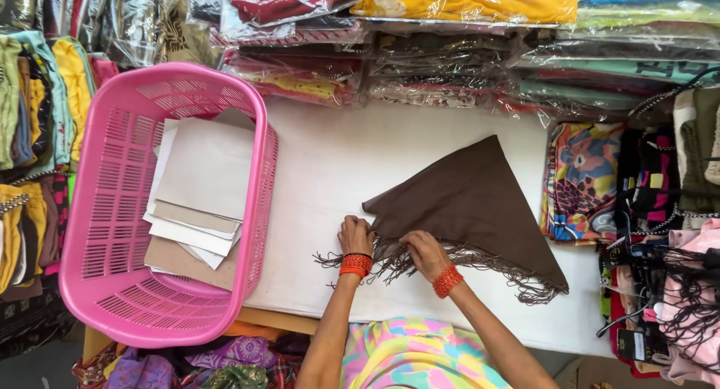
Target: The person folds a black fringed scarf and a brown fringed scarf on a white table. They unfold each scarf, align the edges, and fold them into triangular shapes before placing them aside.
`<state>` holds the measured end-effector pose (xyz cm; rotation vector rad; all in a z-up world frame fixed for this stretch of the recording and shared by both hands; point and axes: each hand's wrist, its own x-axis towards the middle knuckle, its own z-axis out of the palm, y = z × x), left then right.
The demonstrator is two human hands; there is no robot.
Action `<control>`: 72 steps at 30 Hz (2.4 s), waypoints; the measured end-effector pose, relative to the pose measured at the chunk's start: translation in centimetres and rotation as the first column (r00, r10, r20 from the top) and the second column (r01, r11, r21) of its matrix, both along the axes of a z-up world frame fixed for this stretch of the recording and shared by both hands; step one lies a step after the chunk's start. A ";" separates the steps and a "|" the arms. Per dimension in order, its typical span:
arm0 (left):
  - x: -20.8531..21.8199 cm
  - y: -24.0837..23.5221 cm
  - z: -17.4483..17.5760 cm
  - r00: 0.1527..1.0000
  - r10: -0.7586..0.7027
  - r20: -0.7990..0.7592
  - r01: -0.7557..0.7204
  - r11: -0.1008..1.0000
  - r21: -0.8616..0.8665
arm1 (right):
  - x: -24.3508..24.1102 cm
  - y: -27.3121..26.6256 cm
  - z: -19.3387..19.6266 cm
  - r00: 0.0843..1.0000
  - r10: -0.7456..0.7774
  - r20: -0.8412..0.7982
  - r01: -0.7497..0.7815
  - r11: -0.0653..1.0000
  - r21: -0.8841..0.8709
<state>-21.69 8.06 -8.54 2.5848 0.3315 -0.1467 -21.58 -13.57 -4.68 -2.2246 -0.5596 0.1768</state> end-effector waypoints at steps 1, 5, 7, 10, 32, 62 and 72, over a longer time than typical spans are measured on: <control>0.4 0.2 0.3 0.998 0.030 -0.048 -0.030 0.999 -0.012 | 0.2 0.6 0.3 1.000 -0.003 -0.003 0.003 1.000 0.028; 1.3 1.6 1.1 0.962 0.096 -0.254 -0.149 0.969 -0.198 | 0.7 2.8 3.6 0.981 -0.056 -0.186 0.064 0.997 0.036; 2.1 1.9 2.7 0.942 0.062 -0.331 -0.180 0.923 -0.340 | 1.8 3.7 6.1 0.968 -0.074 -0.240 0.086 0.996 0.037; 2.7 1.4 4.7 0.930 -0.021 -0.368 -0.174 0.855 -0.488 | 3.0 4.5 7.8 0.981 -0.034 -0.190 0.050 0.996 0.077; -1.4 -0.7 1.1 0.972 -0.175 0.157 0.206 0.955 -0.214 | 4.2 -4.5 7.8 0.841 0.406 -0.357 -0.466 0.879 -0.099; 1.4 0.2 0.9 0.964 0.031 -0.265 -0.157 0.869 -0.469 | 4.8 -10.5 6.7 0.824 0.175 -0.539 -0.377 0.880 -0.290; 3.9 0.2 3.6 0.998 0.061 -0.018 -0.061 0.826 -0.560 | 5.9 -5.4 10.2 0.830 0.218 -0.513 -0.457 0.793 -0.403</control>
